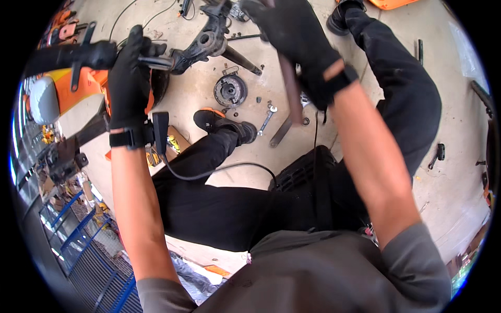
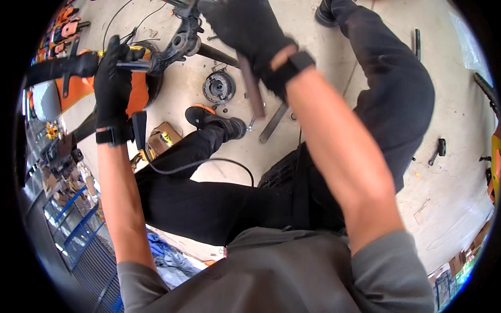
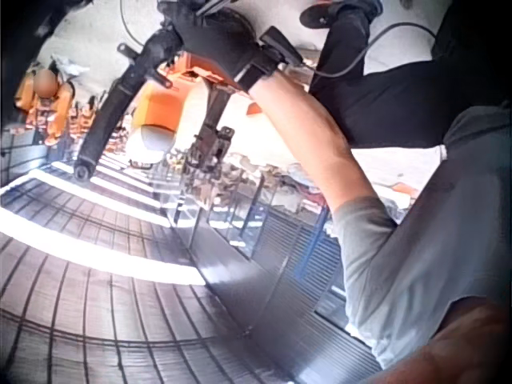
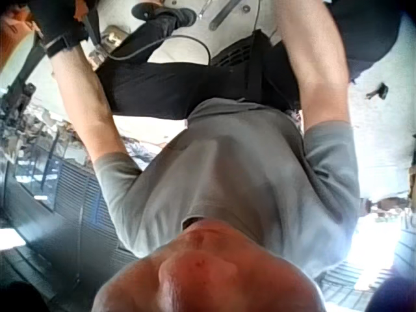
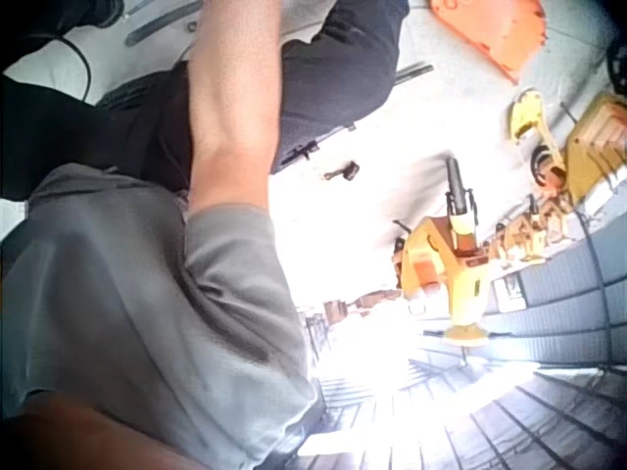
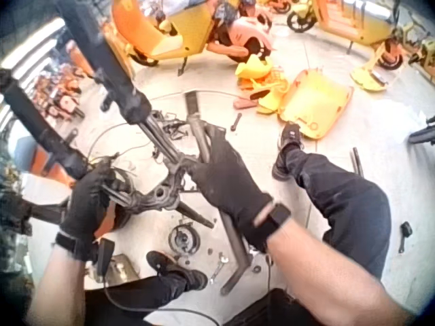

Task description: The person, wearing gloves, uses a hammer to strike the triple tree of a motorcycle fork assembly to remove or seat the fork tubes, repeatedly tapping around the clamp area while holding the assembly by the tubes on the floor.

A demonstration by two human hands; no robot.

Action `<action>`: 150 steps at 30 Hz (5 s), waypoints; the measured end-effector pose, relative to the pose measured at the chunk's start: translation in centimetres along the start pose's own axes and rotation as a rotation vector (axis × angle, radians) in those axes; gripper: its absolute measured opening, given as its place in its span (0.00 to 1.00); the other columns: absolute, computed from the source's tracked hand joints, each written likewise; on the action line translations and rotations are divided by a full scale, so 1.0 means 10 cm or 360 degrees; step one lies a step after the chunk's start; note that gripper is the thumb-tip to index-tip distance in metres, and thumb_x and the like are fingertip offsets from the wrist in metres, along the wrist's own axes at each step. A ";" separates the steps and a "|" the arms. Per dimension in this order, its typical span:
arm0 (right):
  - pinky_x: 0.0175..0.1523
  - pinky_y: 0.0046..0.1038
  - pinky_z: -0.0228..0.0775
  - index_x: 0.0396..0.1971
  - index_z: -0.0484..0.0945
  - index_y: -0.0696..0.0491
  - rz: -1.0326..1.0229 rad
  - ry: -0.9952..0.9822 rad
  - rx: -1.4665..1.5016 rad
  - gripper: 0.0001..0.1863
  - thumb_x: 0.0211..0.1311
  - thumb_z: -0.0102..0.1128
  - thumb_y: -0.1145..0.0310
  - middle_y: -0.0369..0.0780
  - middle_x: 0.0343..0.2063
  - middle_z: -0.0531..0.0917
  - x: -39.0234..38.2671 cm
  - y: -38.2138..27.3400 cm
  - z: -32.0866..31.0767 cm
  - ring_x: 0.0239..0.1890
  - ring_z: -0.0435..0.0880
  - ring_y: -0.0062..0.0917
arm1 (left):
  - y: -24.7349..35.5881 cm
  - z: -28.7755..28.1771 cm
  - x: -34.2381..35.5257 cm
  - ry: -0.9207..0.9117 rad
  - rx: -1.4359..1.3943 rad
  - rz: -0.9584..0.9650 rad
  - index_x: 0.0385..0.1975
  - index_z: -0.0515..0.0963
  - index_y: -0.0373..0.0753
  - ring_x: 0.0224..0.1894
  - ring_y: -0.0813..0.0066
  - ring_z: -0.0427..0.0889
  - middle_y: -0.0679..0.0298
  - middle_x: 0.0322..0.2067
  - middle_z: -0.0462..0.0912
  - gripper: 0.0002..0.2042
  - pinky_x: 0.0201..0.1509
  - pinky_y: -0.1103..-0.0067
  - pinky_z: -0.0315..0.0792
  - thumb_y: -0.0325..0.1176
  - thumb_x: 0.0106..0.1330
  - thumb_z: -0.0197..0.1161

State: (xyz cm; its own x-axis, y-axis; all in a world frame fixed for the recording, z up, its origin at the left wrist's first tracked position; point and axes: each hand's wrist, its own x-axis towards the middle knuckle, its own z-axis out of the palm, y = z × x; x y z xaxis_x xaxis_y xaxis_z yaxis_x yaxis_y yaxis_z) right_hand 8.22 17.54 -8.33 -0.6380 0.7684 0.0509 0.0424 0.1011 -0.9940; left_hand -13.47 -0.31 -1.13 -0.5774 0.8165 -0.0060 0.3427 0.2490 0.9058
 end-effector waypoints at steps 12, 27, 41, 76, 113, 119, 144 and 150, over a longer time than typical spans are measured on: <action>0.28 0.24 0.68 0.50 0.69 0.62 0.0675 -0.0040 0.0725 0.16 0.70 0.51 0.66 0.37 0.22 0.76 -0.77 -0.08 0.28 0.22 0.74 0.17 | 0.42 0.51 -0.07 0.0403 -0.0296 -0.0393 0.38 0.74 0.33 0.33 0.74 0.71 0.69 0.25 0.62 0.13 0.53 0.69 0.73 0.38 0.76 0.51; 0.30 0.37 0.70 0.46 0.68 0.64 0.0505 0.0106 0.0778 0.11 0.71 0.47 0.72 0.52 0.26 0.78 -0.89 -0.09 0.48 0.26 0.81 0.41 | 0.63 0.90 -0.51 0.0515 -0.0284 -0.0365 0.53 0.74 0.32 0.42 0.69 0.80 0.60 0.32 0.75 0.15 0.55 0.71 0.75 0.36 0.76 0.50; 0.28 0.35 0.71 0.45 0.67 0.64 0.0633 0.0004 0.0704 0.11 0.70 0.49 0.72 0.51 0.25 0.78 -0.87 -0.12 0.46 0.25 0.81 0.41 | 0.55 0.80 -0.61 0.0455 0.0222 -0.0260 0.53 0.76 0.36 0.45 0.70 0.79 0.61 0.35 0.76 0.14 0.60 0.64 0.75 0.34 0.74 0.53; 0.30 0.31 0.71 0.42 0.70 0.61 0.0715 -0.0061 0.0723 0.11 0.73 0.46 0.67 0.43 0.21 0.77 -0.79 -0.25 0.30 0.24 0.80 0.27 | 0.50 0.80 -0.76 0.0151 0.0735 0.0080 0.60 0.71 0.35 0.46 0.71 0.78 0.58 0.42 0.76 0.17 0.53 0.77 0.76 0.23 0.73 0.50; 0.26 0.32 0.68 0.50 0.69 0.66 0.0646 -0.0394 0.0497 0.16 0.70 0.50 0.69 0.47 0.19 0.77 -0.92 -0.20 -0.06 0.21 0.79 0.32 | 0.29 0.56 -0.93 0.0045 -0.0514 -0.0254 0.20 0.65 0.42 0.27 0.69 0.67 0.64 0.20 0.64 0.13 0.54 0.66 0.66 0.37 0.66 0.56; 0.26 0.38 0.69 0.45 0.67 0.67 0.0632 -0.0443 0.0408 0.14 0.70 0.52 0.69 0.52 0.20 0.78 -0.90 -0.21 -0.07 0.22 0.82 0.43 | 0.32 0.57 -0.94 0.0066 -0.0520 -0.0260 0.21 0.65 0.43 0.27 0.69 0.67 0.66 0.19 0.63 0.13 0.52 0.66 0.65 0.37 0.65 0.57; 0.27 0.28 0.67 0.51 0.69 0.61 0.0674 -0.0341 0.0483 0.14 0.72 0.48 0.69 0.40 0.20 0.76 -0.98 -0.28 -0.03 0.21 0.75 0.24 | 0.32 0.60 -0.96 0.0016 -0.0482 -0.0236 0.20 0.63 0.43 0.27 0.70 0.64 0.65 0.20 0.62 0.14 0.55 0.66 0.65 0.38 0.65 0.56; 0.24 0.34 0.67 0.45 0.69 0.64 0.0606 -0.0346 0.0573 0.12 0.71 0.52 0.70 0.49 0.19 0.76 -0.96 -0.23 -0.03 0.20 0.80 0.39 | 0.32 0.60 -0.98 0.0057 -0.0477 -0.0259 0.20 0.63 0.43 0.27 0.70 0.65 0.66 0.20 0.62 0.14 0.54 0.66 0.65 0.38 0.65 0.56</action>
State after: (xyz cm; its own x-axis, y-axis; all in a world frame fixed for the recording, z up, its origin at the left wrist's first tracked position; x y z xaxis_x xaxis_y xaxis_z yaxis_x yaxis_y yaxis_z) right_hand 14.49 10.10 -6.47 -0.7744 0.5567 -0.3008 0.0597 -0.4089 -0.9106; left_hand -2.25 -4.35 -0.70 -0.6339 0.7586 -0.1509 0.0139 0.2062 0.9784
